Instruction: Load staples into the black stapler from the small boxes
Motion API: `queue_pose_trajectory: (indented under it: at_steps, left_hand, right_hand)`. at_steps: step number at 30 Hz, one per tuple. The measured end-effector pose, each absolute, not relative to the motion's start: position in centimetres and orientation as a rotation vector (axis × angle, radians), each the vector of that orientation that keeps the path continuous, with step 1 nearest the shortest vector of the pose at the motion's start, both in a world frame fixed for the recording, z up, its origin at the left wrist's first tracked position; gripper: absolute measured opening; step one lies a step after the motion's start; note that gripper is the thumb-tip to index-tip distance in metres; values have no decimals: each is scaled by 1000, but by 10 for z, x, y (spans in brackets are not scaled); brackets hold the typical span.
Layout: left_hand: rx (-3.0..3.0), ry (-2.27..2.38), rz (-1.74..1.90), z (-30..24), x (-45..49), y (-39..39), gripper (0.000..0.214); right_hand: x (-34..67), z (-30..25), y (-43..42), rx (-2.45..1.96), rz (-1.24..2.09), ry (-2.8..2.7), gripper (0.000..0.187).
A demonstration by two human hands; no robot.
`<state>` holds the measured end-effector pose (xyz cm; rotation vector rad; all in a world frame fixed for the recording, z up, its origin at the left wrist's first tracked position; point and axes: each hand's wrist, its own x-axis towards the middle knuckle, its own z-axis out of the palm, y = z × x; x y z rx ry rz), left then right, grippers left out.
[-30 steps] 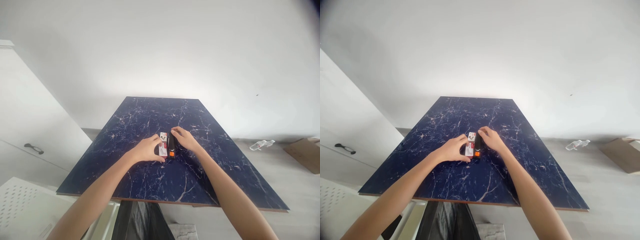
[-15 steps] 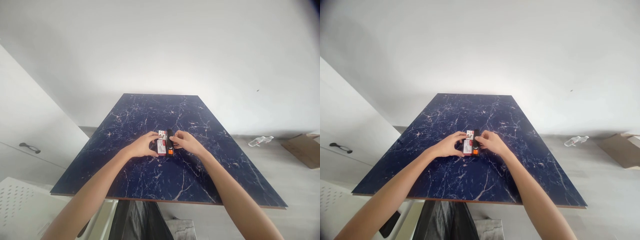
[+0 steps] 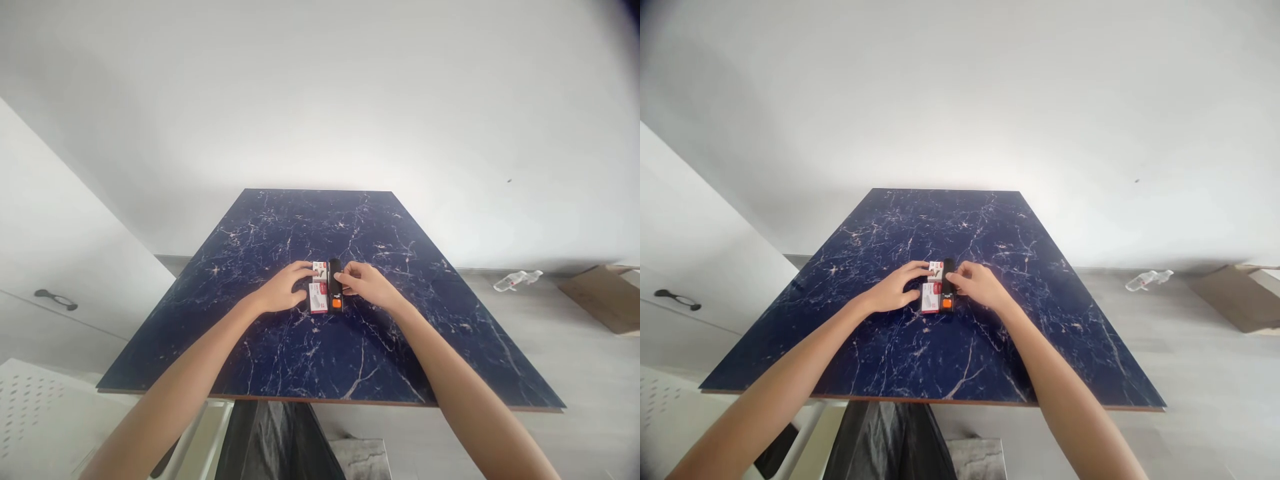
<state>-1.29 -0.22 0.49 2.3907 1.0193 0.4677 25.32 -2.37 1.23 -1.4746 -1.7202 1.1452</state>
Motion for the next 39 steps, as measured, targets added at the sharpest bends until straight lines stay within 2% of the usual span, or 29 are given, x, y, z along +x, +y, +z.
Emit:
queue_pose_trajectory:
  at_steps: [3,6,9,14,20,25,27,30,31,35,39]
  left_hand:
    - [2398,1136,603,-5,1,-6,46]
    - [2384,1199,655,-8,7,-9,44]
    - [2353,1118,570,-1,0,-11,56]
    - [2377,922,323,13,-17,-13,92]
    - [2372,881,337,12,-11,-14,90]
    - [2293,935,437,12,-13,-11,75]
    - [2277,952,403,11,-14,-12,83]
    - [2278,1011,320,7,-12,-13,112]
    - [2281,1038,317,6,-10,-14,116]
    - [2306,1056,395,3,-5,-12,106]
    - [2322,1127,374,1,-6,-10,107]
  right_hand:
    - [253,11,-23,-1491,1070,-1778,34]
    - [254,11,-23,-1490,1006,-1829,34]
    - [254,11,-23,-1495,978,-1847,35]
    - [252,13,-24,-1506,935,-1876,36]
    - [251,19,-26,-1541,844,-1943,38]
    - [255,22,-23,-1522,925,-1958,37]
    - [257,23,-23,-1517,957,-1961,38]
    - [257,23,-24,-1513,928,-1961,38]
    - [257,23,-25,-1515,908,-1957,38]
    - [257,19,-27,-1531,905,-1941,37]
    - [255,17,-28,-1525,920,-1929,36]
